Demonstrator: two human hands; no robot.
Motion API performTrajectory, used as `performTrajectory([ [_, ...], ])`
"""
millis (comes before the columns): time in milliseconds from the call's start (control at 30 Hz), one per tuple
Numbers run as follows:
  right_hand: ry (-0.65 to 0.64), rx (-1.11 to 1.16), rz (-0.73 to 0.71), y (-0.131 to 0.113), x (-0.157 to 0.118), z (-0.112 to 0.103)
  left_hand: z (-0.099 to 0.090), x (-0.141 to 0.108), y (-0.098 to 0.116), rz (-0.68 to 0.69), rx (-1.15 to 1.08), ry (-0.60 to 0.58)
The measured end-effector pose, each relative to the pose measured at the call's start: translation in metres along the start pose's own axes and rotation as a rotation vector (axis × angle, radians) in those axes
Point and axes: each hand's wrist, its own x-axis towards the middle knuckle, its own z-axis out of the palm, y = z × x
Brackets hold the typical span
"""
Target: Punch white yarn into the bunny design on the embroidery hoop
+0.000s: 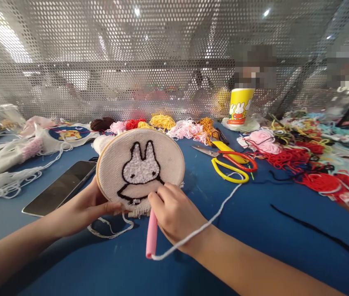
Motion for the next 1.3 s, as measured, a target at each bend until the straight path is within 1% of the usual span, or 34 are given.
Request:
performTrajectory([
  [100,-0.015,0.051,-0.006,0.004,0.000,-0.002,0.000,-0.002,0.000,0.024,0.042,-0.018],
  [233,-0.014,0.173,0.060,0.006,0.002,-0.001,-0.003,-0.001,-0.003,0.031,0.000,-0.060],
  [300,0.017,0.208,0.129,0.007,0.004,-0.002,-0.003,0.001,-0.004,0.037,-0.032,-0.065],
  [467,0.139,0.304,0.395,0.010,0.007,-0.009,-0.004,0.004,-0.004,0.014,-0.050,-0.053],
  [533,0.183,0.351,0.440,0.012,0.007,-0.012,-0.003,0.005,-0.003,0.014,-0.057,-0.053],
  [633,0.214,0.366,0.422,0.014,0.005,-0.013,-0.002,0.005,-0.002,0.009,-0.063,-0.052],
  [867,0.200,0.394,0.346,0.013,0.003,-0.013,-0.003,0.005,-0.003,-0.027,-0.058,-0.024],
  [1067,0.188,0.359,0.401,0.015,0.001,-0.014,-0.003,0.006,-0.002,-0.043,-0.086,-0.033],
  [1200,0.218,0.361,0.432,0.016,0.001,-0.013,-0.003,0.006,-0.005,-0.035,-0.118,-0.035],
  [1300,0.237,0.371,0.427,0.015,0.002,-0.012,-0.004,0.005,-0.007,-0.021,-0.137,-0.055],
])
